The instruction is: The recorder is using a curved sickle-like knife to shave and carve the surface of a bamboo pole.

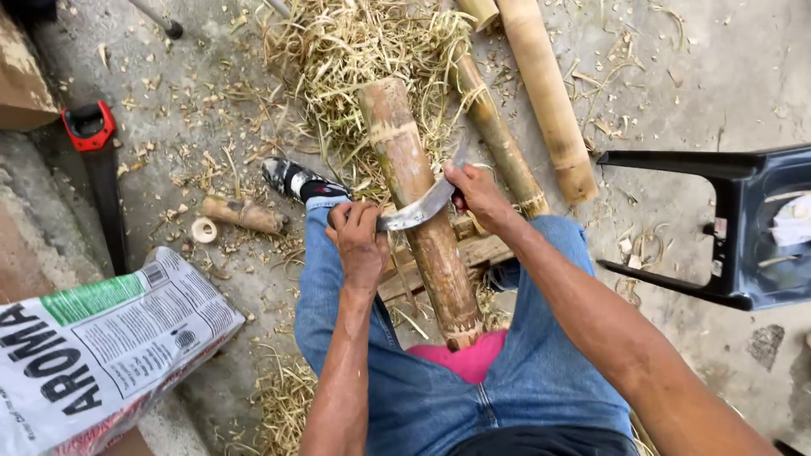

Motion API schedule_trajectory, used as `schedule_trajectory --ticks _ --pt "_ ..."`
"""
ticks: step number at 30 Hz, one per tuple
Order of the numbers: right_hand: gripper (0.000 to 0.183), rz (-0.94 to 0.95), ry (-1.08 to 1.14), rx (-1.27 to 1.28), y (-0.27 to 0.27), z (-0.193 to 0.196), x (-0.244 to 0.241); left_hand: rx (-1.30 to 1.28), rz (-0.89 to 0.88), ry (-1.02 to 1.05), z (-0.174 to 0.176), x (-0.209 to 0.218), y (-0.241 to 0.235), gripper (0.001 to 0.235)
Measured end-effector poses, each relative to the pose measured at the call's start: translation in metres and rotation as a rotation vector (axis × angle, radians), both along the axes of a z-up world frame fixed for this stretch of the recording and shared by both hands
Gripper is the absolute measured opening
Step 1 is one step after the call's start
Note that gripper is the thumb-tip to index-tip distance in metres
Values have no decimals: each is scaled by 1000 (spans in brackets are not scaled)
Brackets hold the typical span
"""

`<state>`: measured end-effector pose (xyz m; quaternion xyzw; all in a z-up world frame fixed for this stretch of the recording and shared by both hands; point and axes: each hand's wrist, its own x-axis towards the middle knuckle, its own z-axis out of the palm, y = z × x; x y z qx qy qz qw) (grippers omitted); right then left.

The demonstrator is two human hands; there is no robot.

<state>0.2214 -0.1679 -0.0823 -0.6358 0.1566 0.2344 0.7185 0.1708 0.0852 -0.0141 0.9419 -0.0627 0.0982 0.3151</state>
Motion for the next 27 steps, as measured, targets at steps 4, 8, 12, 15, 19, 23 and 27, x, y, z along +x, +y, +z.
schedule_trajectory --ticks 4,8,12,15,19,23,27 --pt "38 -21 132 -56 3 18 -10 52 52 65 -6 3 -10 30" --pt "41 -153 52 26 8 12 -1 89 102 -60 -7 28 -15 23" --pt "50 -305 5 -80 13 10 -7 152 58 -219 -13 40 -12 19" --pt "54 -346 18 -197 24 24 19 143 66 -158 -9 61 -10 19" --pt "55 -375 -78 -108 31 28 45 113 45 -150 -2 80 -7 17" --pt "56 -336 -146 -313 31 13 60 119 42 -198 -23 98 -1 19" --pt "57 -312 -302 -409 25 -6 80 216 72 -212 -10 121 0 20"
